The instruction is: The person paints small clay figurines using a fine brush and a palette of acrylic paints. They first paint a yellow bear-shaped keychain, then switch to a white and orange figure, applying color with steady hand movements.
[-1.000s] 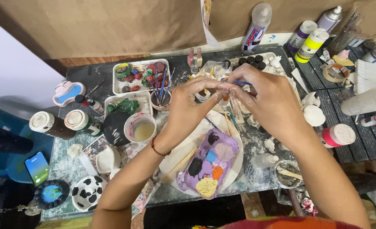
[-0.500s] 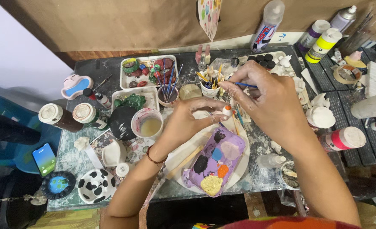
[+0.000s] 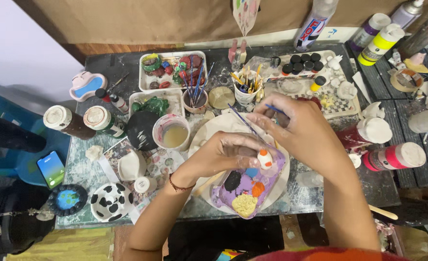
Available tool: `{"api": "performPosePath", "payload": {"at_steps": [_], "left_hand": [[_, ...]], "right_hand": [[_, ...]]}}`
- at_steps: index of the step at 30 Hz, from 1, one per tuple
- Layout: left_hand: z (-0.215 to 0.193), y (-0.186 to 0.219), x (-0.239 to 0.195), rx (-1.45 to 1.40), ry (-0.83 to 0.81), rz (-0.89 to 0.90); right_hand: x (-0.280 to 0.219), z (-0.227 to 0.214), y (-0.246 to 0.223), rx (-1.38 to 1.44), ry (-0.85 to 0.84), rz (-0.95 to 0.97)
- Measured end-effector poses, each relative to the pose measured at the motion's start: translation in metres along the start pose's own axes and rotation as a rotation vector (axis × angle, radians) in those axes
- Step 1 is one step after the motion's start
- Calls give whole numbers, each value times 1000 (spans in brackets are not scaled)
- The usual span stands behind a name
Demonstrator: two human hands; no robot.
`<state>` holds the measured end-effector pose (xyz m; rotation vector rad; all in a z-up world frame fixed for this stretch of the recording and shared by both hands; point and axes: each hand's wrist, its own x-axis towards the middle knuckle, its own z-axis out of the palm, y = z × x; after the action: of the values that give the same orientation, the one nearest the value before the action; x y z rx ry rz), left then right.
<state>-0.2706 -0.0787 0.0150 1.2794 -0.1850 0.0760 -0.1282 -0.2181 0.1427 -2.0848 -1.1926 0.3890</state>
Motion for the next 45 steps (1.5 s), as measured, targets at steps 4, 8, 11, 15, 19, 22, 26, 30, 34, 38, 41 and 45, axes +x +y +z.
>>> {"api": "performPosePath", "payload": {"at_steps": [4,8,11,15,19,22,26,30,34,38,41,45], "left_hand": [[4,-8,-8,-79,11,-36],[9,-14,-17,-184,52,-66],[14,-18,-26,-236,80,-9],[17,-27,-37,-328,128,-87],[23,-45,-44,-390,129,-23],[26,-56,-50,-444,172,-21],[32,-65,-59,-387,280,-54],[38,-69,-64,-301,379,-90],[43,-68,-75,-304,435,-107],[43,-74,-87,-270,492,-107],[41,-83,-96,-264,547,-100],[41,-98,-104,-335,620,-113]], "right_hand": [[-17,6,13,161,147,-143],[-49,20,45,537,424,-345],[-76,35,79,343,707,-509],[-109,52,114,313,1014,-356],[-133,69,126,625,1002,-201],[-144,79,130,818,907,-158],[-154,90,137,863,892,-84],[-162,97,142,808,894,-42],[-166,100,142,849,887,-35],[-172,102,144,874,810,47],[-177,110,151,960,746,28],[-189,126,157,867,630,44]]}}
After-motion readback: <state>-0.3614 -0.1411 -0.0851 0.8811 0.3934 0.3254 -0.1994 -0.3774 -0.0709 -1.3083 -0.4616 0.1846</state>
